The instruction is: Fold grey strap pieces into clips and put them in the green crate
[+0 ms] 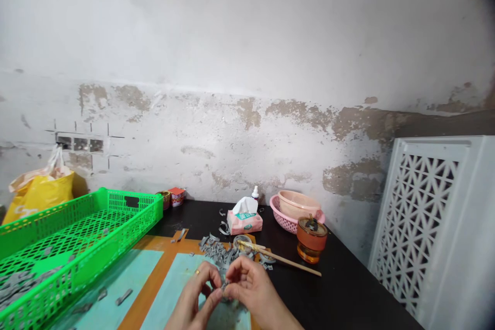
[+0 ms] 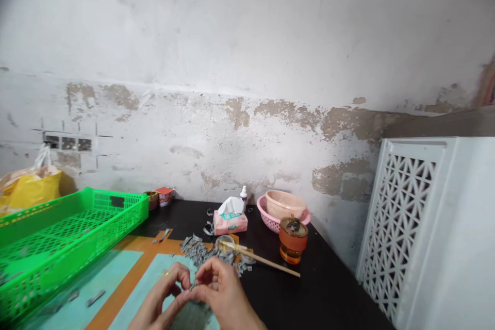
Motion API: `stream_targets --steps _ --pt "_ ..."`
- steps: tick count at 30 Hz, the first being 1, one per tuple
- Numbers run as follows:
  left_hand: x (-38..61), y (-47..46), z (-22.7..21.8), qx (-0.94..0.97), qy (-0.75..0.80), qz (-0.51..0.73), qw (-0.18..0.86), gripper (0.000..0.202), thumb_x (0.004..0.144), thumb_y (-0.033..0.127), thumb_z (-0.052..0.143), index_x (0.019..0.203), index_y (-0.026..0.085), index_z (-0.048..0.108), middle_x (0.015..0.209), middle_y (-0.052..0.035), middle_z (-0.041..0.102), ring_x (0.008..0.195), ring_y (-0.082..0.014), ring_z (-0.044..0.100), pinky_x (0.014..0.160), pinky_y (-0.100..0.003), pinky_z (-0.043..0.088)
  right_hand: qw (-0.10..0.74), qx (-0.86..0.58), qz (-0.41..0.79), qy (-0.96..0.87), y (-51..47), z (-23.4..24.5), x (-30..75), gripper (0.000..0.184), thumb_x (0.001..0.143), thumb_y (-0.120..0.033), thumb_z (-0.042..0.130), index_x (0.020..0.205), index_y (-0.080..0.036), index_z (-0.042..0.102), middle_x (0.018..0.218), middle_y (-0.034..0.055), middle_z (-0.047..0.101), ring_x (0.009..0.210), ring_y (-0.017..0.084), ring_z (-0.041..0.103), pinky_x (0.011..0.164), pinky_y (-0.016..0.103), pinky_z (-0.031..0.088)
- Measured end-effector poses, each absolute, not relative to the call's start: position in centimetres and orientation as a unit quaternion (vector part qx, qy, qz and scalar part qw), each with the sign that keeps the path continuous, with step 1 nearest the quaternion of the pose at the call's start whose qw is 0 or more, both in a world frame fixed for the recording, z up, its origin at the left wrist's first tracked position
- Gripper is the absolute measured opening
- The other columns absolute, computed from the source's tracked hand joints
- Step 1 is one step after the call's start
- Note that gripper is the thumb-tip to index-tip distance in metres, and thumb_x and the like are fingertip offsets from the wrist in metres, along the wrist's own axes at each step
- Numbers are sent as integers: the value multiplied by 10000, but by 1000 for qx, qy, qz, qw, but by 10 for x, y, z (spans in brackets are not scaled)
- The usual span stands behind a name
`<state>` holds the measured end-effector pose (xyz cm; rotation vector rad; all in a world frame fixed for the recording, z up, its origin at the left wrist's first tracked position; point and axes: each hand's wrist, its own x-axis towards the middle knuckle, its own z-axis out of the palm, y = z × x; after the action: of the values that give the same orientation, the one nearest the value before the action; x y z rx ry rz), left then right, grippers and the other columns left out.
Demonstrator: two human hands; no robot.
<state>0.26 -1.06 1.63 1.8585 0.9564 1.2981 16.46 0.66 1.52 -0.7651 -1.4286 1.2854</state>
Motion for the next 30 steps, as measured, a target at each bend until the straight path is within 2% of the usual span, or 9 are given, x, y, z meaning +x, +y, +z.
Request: stream_targets --steps 3,5,11,17,22,30 --pt "3 -11 13 723 372 500 299 217 880 409 536 760 228 553 788 -19 579 751 -213 545 711 -291 444 482 -315 592 -565 7 12 160 489 544 -508 835 771 -158 581 637 -16 618 556 124 578 603 275 462" --pt "4 -11 10 730 370 497 288 211 888 401 522 765 231 548 792 -20 575 746 -211 541 704 -287 446 479 -319 595 -561 6 12 158 516 529 -542 831 762 -155 584 611 -18 613 541 127 587 604 283 476" --pt "9 -11 9 703 357 549 278 189 889 397 517 789 241 551 806 -15 566 751 -201 540 735 -279 455 504 -317 566 -570 3 15 159 439 565 -478 835 723 -153 586 625 -10 615 570 121 583 619 269 472" --pt "0 -7 12 705 382 550 234 135 893 323 521 785 243 528 835 -22 594 790 -214 560 729 -287 457 579 -302 518 -553 9 24 169 374 637 -446 796 693 -168 552 635 -2 603 605 147 597 595 268 472" --pt "3 -7 12 730 360 536 222 64 875 277 573 837 239 608 851 -30 626 800 -216 590 702 -278 464 548 -299 527 -576 7 22 169 317 653 -397 794 731 -153 607 656 -3 600 620 139 585 618 265 459" --pt "-1 -5 12 759 352 501 221 144 891 269 566 771 227 633 795 -22 631 788 -207 602 722 -285 447 526 -286 559 -574 6 20 167 301 586 -343 839 678 -146 631 605 -7 618 591 129 573 602 246 438"
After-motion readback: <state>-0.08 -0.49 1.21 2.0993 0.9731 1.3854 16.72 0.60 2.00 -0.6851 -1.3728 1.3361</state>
